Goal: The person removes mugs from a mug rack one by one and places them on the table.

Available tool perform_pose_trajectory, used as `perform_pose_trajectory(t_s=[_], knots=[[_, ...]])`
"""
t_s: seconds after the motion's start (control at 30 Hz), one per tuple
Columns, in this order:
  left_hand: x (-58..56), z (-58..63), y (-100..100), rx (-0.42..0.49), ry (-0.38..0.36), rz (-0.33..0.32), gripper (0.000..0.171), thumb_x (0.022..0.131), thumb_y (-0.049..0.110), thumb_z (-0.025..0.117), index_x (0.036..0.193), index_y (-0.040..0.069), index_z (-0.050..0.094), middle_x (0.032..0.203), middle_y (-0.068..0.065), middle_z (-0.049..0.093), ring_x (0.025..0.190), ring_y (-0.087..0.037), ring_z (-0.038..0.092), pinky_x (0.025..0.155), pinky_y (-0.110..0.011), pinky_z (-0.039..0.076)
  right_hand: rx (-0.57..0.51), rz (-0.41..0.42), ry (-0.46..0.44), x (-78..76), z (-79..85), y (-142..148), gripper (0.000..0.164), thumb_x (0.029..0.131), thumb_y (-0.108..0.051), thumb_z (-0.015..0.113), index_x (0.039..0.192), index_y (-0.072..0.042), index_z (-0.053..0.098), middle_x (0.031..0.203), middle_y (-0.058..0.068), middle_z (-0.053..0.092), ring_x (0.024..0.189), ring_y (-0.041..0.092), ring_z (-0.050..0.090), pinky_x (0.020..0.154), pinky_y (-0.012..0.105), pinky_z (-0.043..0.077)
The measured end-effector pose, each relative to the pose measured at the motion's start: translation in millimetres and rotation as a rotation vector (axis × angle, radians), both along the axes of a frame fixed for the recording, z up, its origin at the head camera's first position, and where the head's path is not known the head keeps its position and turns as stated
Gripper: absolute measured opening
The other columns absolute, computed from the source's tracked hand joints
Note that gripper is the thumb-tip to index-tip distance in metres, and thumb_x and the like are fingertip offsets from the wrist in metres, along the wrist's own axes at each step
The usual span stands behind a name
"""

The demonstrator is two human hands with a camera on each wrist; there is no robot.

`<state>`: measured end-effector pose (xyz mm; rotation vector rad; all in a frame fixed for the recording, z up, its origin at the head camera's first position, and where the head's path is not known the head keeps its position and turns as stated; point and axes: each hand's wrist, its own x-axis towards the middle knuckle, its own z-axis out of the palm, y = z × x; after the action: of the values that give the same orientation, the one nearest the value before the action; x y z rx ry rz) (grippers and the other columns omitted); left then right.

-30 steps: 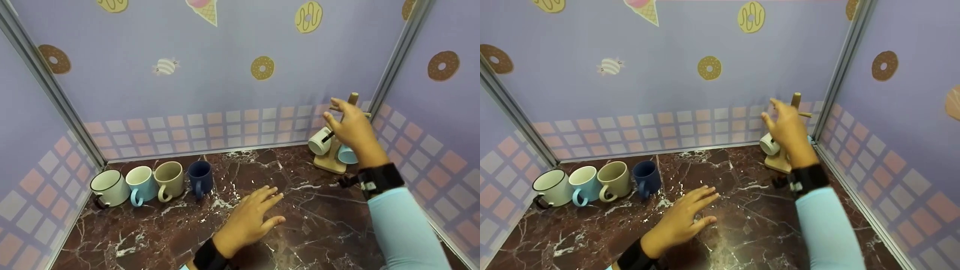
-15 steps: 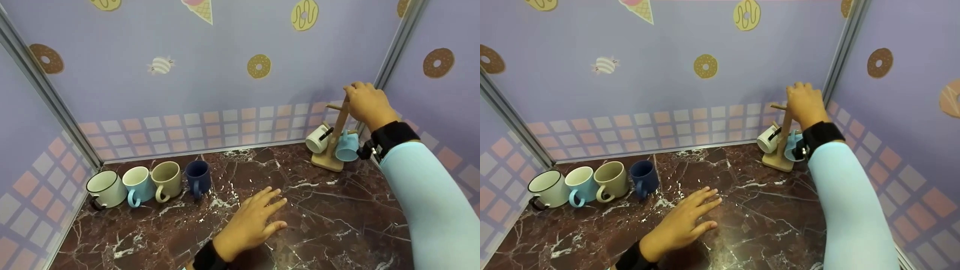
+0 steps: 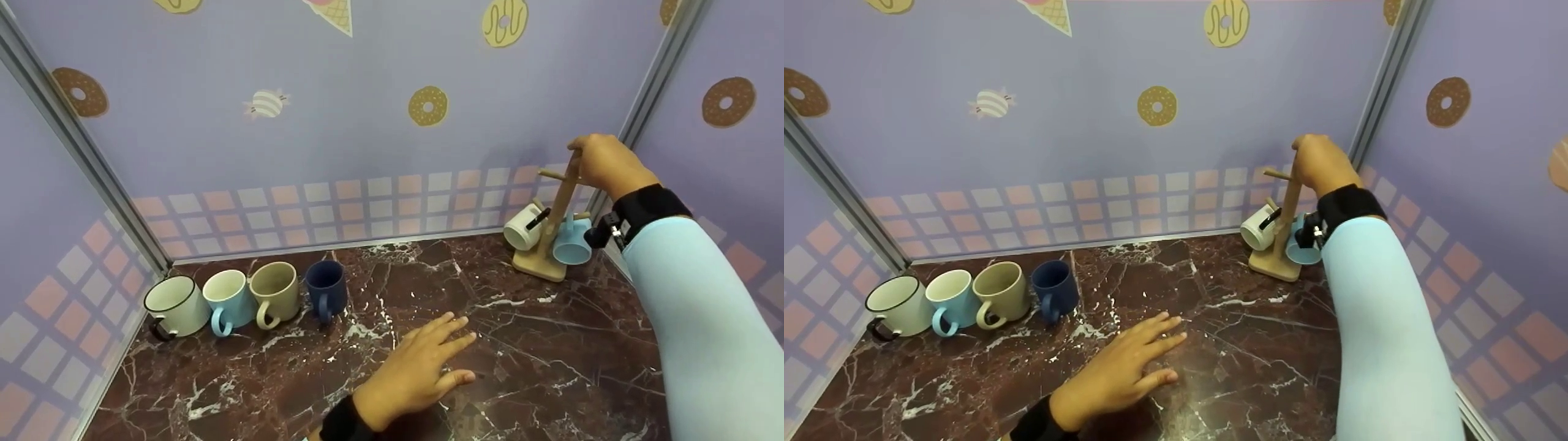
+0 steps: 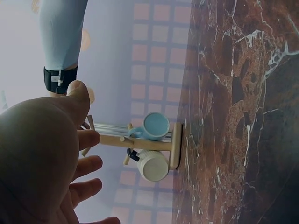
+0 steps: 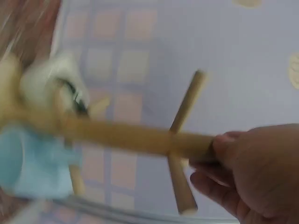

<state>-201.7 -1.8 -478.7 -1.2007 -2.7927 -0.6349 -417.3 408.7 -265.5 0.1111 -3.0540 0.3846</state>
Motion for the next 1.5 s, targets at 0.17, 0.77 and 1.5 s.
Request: perform_pose_trajectory(t_s=[0.17, 0.77, 1.5], knots=[[0.9, -1.4, 1.9, -0.015, 0.014, -0.018, 0.07, 0.112, 0.068, 0.051, 0.173, 0.033, 0.048, 0.187, 0.01, 0.031, 0.176, -0.021, 0.03, 0.141, -0.058, 0.035, -0.064, -0.011, 0.035, 2.9, -2.5, 3.6, 0.043, 0.113, 0.003, 0.055, 0.155, 0.01, 0.06, 0.146, 0.041, 0.066, 0.136, 0.058, 0.063, 0.107, 0.068, 0.058], [0.6, -4.3, -0.1, -0.03, 0.016, -0.026, 0.074, 0.111, 0.073, 0.047, 0.175, 0.035, 0.043, 0.188, 0.01, 0.027, 0.177, -0.022, 0.027, 0.142, -0.058, 0.032, -0.056, -0.026, 0.073, -1.6, 1.8, -14.3, 0.039, 0.115, -0.005, 0.055, 0.148, 0.011, 0.066, 0.15, 0.038, 0.066, 0.141, 0.059, 0.061, 0.12, 0.072, 0.053], [-0.8, -0.7, -2.7, -0.068, -0.026, -0.011, 0.074, 0.111, 0.073, 0.046, 0.176, 0.037, 0.041, 0.188, 0.008, 0.027, 0.177, -0.021, 0.026, 0.143, -0.057, 0.03, -0.07, -0.161, 0.303, -4.9, -18.5, -1.1, 0.049, 0.117, -0.03, 0.062, 0.094, 0.011, 0.078, 0.104, 0.038, 0.078, 0.089, 0.053, 0.072, 0.078, 0.063, 0.058]])
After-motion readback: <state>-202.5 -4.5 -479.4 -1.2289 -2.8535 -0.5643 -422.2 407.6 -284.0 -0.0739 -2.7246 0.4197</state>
